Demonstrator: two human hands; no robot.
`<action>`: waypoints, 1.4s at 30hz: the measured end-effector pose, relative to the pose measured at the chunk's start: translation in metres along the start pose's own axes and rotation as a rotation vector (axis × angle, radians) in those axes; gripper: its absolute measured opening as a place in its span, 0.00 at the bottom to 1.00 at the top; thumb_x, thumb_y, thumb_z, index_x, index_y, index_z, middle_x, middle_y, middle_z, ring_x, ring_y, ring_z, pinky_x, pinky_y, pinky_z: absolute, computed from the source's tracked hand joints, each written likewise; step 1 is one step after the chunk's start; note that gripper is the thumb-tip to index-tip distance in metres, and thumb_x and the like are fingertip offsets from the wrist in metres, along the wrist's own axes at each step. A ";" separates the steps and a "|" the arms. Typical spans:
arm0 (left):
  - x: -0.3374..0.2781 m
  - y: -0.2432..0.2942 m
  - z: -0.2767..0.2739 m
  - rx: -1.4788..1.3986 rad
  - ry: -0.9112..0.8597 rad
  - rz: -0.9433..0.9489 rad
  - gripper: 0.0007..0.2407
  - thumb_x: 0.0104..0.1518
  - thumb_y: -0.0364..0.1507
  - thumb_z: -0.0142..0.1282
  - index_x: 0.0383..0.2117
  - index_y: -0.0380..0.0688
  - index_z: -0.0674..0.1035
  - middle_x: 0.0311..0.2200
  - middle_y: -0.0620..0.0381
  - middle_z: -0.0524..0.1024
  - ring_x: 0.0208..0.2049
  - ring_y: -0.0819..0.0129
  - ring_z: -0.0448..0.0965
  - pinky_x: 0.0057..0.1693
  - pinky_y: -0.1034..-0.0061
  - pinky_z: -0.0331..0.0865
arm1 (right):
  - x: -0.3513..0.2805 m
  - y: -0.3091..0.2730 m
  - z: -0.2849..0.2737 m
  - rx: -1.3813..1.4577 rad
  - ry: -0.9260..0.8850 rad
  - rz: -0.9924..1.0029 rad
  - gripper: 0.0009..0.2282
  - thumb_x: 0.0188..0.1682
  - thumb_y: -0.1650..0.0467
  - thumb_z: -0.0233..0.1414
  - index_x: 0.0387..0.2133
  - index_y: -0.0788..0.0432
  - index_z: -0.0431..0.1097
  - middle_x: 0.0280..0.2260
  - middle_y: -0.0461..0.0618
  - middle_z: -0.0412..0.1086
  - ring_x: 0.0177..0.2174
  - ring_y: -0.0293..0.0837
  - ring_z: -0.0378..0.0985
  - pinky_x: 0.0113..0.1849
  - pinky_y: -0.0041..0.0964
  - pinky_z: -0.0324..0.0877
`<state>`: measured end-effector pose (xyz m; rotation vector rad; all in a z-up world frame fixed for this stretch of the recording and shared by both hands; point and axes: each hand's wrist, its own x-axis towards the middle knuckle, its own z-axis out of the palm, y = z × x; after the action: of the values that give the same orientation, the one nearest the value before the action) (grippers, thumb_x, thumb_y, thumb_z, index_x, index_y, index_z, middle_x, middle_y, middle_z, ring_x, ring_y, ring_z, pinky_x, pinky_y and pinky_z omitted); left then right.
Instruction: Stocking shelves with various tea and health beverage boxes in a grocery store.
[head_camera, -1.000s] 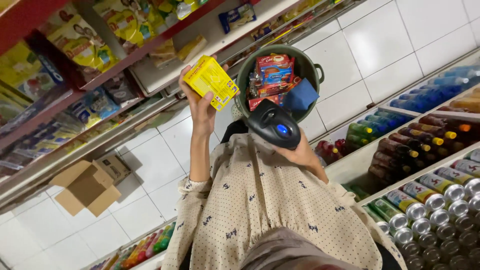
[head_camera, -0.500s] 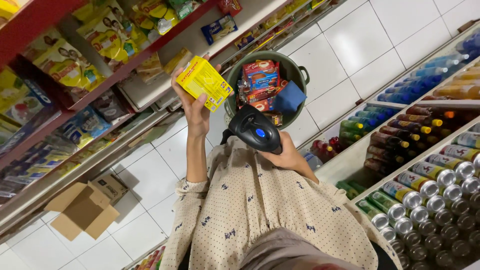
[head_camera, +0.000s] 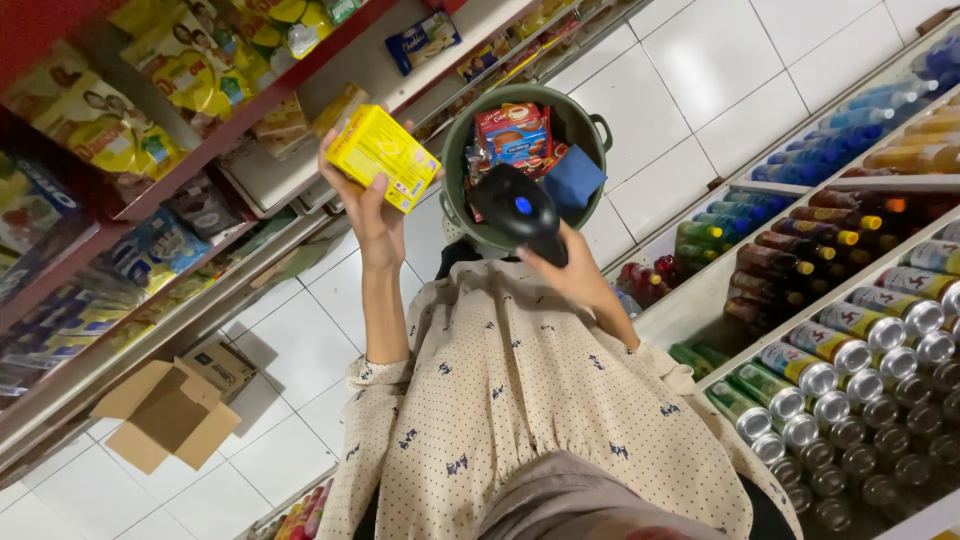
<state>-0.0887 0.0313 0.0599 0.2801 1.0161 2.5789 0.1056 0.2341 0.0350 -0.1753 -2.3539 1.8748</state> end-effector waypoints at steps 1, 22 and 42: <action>-0.004 0.000 -0.002 0.000 0.003 -0.006 0.30 0.62 0.28 0.57 0.68 0.63 0.53 0.71 0.41 0.57 0.70 0.38 0.65 0.61 0.35 0.77 | 0.006 0.007 -0.004 0.001 0.001 0.007 0.16 0.50 0.72 0.60 0.50 0.67 0.70 0.42 0.55 0.76 0.43 0.42 0.77 0.48 0.37 0.70; -0.071 -0.045 -0.014 0.024 0.241 0.031 0.30 0.65 0.32 0.56 0.71 0.58 0.54 0.67 0.52 0.55 0.67 0.56 0.63 0.64 0.51 0.71 | -0.022 0.465 0.044 -0.287 -0.292 0.286 0.25 0.45 0.57 0.59 0.48 0.65 0.71 0.42 0.62 0.75 0.42 0.58 0.78 0.45 0.50 0.70; -0.087 0.036 0.046 1.443 0.269 0.733 0.36 0.49 0.29 0.75 0.63 0.42 0.63 0.64 0.47 0.68 0.65 0.49 0.71 0.68 0.61 0.71 | 0.092 -0.079 0.058 0.478 -0.330 -0.244 0.35 0.54 0.57 0.52 0.71 0.61 0.47 0.64 0.53 0.62 0.63 0.47 0.66 0.63 0.41 0.62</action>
<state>-0.0039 0.0012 0.1135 0.7342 3.1770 1.7836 0.0040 0.1760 0.1018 0.4767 -1.8974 2.4010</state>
